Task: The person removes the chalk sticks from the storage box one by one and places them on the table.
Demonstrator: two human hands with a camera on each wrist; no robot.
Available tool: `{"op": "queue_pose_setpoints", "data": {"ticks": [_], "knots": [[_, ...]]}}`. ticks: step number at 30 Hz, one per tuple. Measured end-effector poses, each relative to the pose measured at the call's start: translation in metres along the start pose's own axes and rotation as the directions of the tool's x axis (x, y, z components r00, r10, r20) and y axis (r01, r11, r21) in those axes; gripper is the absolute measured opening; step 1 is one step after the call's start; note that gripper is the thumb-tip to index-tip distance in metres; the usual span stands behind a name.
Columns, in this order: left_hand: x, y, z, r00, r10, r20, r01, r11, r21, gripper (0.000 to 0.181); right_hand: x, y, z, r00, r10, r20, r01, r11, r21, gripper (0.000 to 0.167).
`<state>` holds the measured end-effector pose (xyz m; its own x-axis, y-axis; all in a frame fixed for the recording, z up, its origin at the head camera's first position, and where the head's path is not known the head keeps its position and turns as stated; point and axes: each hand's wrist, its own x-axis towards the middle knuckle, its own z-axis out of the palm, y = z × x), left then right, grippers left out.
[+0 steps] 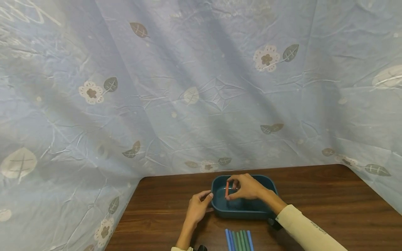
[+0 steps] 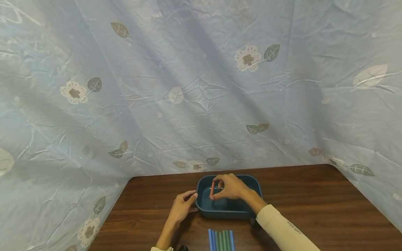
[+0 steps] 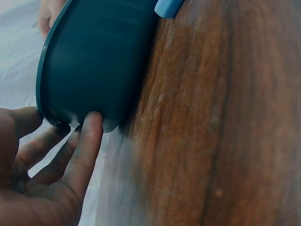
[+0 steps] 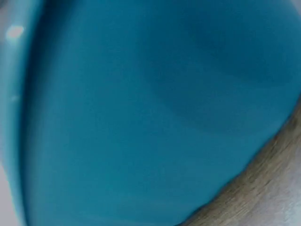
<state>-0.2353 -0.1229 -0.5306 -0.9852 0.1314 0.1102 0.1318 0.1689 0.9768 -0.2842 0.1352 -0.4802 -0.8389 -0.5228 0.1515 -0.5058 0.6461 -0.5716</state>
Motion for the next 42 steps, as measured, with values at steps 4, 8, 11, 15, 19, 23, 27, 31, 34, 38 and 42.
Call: {"op": "queue_pose_setpoints", "data": {"ticks": [4,8,11,15,19,23,27,31,34,38,42], "knots": [[0.0,0.0,-0.001,1.0,-0.003,-0.007,0.003,1.0,0.003,0.039,-0.006,-0.004,-0.007,1.0,-0.022,0.004,0.022,1.0,-0.019,0.079],[-0.001,0.0,-0.001,1.0,-0.007,-0.007,0.007,1.0,-0.002,0.039,-0.011,-0.008,-0.012,0.999,-0.043,0.013,0.044,0.999,-0.012,0.08],[-0.001,0.0,-0.001,1.0,-0.005,-0.003,0.005,1.0,-0.01,0.04,-0.016,-0.011,-0.015,0.998,-0.06,0.021,0.06,0.998,0.005,0.08],[-0.001,-0.001,-0.001,1.0,0.007,0.001,-0.007,1.0,-0.014,0.041,-0.025,-0.016,-0.019,0.997,-0.073,0.027,0.073,0.997,0.02,0.079],[0.0,-0.001,0.0,1.0,0.01,0.001,-0.01,1.0,-0.008,0.04,-0.036,-0.018,-0.023,0.997,-0.079,0.012,0.079,0.997,0.017,0.079],[0.0,-0.001,0.0,1.0,-0.001,-0.003,0.001,1.0,-0.004,0.039,-0.049,-0.021,-0.028,0.997,-0.08,-0.014,0.08,0.997,0.023,0.077],[0.001,-0.002,0.0,1.0,-0.01,-0.003,0.01,1.0,-0.01,0.038,-0.061,-0.024,-0.031,0.995,-0.089,-0.047,0.091,0.994,0.056,0.074],[0.001,-0.003,-0.001,1.0,-0.01,-0.002,0.01,1.0,-0.01,0.038,-0.072,-0.026,-0.033,0.992,-0.095,-0.078,0.101,0.991,0.084,0.073],[0.001,-0.002,-0.002,1.0,-0.009,-0.001,0.009,1.0,-0.011,0.038,-0.079,-0.027,-0.033,0.991,-0.102,-0.089,0.11,0.989,0.095,0.073],[0.001,-0.001,-0.001,1.0,-0.01,0.0,0.01,1.0,-0.014,0.038,-0.088,-0.027,-0.033,0.989,-0.107,-0.098,0.116,0.989,0.092,0.071],[0.001,-0.001,-0.001,1.0,-0.008,0.004,0.008,1.0,-0.015,0.039,-0.095,-0.028,-0.031,0.99,-0.104,-0.098,0.114,0.989,0.094,0.071]]}}
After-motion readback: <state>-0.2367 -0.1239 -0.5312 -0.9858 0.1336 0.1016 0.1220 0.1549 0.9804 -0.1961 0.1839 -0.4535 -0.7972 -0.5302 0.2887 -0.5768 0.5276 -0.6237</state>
